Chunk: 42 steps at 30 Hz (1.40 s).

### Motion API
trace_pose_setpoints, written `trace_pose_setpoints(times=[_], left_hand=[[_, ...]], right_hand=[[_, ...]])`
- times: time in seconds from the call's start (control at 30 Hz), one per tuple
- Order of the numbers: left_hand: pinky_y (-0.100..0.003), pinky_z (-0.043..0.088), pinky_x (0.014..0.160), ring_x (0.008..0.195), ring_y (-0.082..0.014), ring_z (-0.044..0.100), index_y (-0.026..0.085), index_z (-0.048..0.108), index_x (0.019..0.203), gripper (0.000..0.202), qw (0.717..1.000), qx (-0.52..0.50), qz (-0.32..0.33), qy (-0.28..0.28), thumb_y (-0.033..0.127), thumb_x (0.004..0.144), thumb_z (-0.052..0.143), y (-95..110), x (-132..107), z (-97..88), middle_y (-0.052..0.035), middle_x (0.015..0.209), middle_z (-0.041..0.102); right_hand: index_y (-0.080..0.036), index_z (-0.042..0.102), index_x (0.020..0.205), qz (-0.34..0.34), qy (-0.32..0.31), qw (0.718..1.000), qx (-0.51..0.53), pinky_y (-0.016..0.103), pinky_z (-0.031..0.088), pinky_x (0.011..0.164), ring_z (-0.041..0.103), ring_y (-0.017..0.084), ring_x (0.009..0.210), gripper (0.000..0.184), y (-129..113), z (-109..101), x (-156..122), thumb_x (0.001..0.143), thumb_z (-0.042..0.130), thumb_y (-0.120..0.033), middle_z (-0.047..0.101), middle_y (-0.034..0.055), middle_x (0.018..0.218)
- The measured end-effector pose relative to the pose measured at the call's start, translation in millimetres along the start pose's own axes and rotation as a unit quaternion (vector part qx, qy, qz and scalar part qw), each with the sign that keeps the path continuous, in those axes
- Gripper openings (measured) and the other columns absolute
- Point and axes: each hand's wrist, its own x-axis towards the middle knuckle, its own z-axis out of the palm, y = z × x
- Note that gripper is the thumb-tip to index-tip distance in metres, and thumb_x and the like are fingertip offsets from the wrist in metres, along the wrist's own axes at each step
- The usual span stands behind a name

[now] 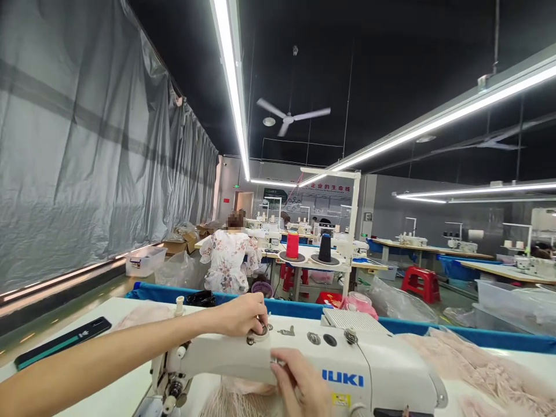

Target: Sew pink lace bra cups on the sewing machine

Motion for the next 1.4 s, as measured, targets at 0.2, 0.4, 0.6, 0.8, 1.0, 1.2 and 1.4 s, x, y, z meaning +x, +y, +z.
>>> trace_pose_setpoints(times=[0.2, 0.4, 0.6, 0.8, 1.0, 1.2, 1.4], left_hand=[[-0.038, 0.051, 0.082, 0.093, -0.0189, 0.06, 0.012, 0.061, 0.099, 0.017, 0.998, 0.012, -0.003, 0.055, 0.027, 0.091, 0.057, 2, 6, -60.5, -0.0052, 0.101, 0.061], [-0.019, 0.043, 0.062, 0.068, -0.0111, 0.058, 0.013, 0.064, 0.086, 0.009, 0.999, -0.024, 0.018, 0.02, 0.009, 0.08, 0.059, 7, -14, -60.8, 0.0009, 0.075, 0.063], [-0.02, 0.043, 0.075, 0.085, -0.0138, 0.059, 0.014, 0.064, 0.096, 0.026, 0.998, -0.059, 0.009, 0.001, 0.004, 0.083, 0.044, 11, -21, -50.2, -0.0041, 0.094, 0.065], [-0.021, 0.04, 0.067, 0.074, -0.0144, 0.053, 0.013, 0.063, 0.099, 0.026, 0.991, -0.129, -0.033, -0.026, 0.01, 0.087, 0.04, 9, -31, -35.6, -0.0026, 0.081, 0.06], [-0.019, 0.026, 0.046, 0.053, -0.01, 0.035, 0.015, 0.065, 0.097, 0.031, 0.968, -0.227, -0.091, -0.06, 0.024, 0.09, 0.037, 7, -48, -18.4, 0.0047, 0.06, 0.039], [-0.019, 0.024, 0.042, 0.047, -0.0075, 0.032, 0.016, 0.066, 0.1, 0.028, 0.952, -0.217, -0.188, -0.108, 0.027, 0.089, 0.043, 5, -44, -4.5, 0.0056, 0.059, 0.039], [-0.025, 0.051, 0.06, 0.066, -0.0112, 0.058, 0.012, 0.06, 0.096, 0.025, 0.955, -0.058, -0.225, -0.183, 0.036, 0.092, 0.055, 2, 1, -14.6, -0.0017, 0.084, 0.061]], right_hand=[[-0.021, 0.06, 0.106, -0.098, 0.065, 0.991, -0.065, 0.025, 0.054, 0.079, 0.066, 0.017, 0.091, 0.019, 9, 24, 42, 0.093, 0.046, -0.018, 0.069, 0.0077, 0.1], [-0.02, 0.061, 0.103, -0.17, 0.055, 0.976, -0.127, 0.024, 0.056, 0.072, 0.067, 0.015, 0.085, 0.025, 6, 31, 58, 0.095, 0.038, -0.016, 0.071, 0.0075, 0.098], [-0.016, 0.06, 0.111, -0.202, 0.041, 0.956, -0.207, 0.027, 0.056, 0.073, 0.067, 0.018, 0.088, 0.03, 11, 30, 46, 0.091, 0.038, -0.009, 0.072, 0.0102, 0.102], [-0.016, 0.052, 0.13, -0.223, -0.026, 0.934, -0.278, 0.036, 0.056, 0.073, 0.066, 0.024, 0.095, 0.059, -5, 10, 32, 0.075, 0.038, -0.001, 0.064, 0.0105, 0.124], [-0.026, 0.053, 0.124, -0.123, 0.031, 0.961, -0.246, 0.024, 0.054, 0.076, 0.067, 0.016, 0.095, 0.033, -17, -23, 35, 0.092, 0.046, -0.023, 0.067, 0.0044, 0.117], [-0.028, 0.058, 0.103, -0.097, -0.017, 0.971, -0.219, 0.021, 0.052, 0.056, 0.067, 0.013, 0.064, 0.022, 3, -6, 38, 0.097, 0.037, -0.028, 0.067, -0.0015, 0.076], [-0.028, 0.056, 0.088, -0.055, -0.03, 0.975, -0.213, 0.022, 0.048, 0.054, 0.066, 0.013, 0.063, 0.017, 14, 2, 32, 0.094, 0.04, -0.026, 0.068, -0.0023, 0.076]])
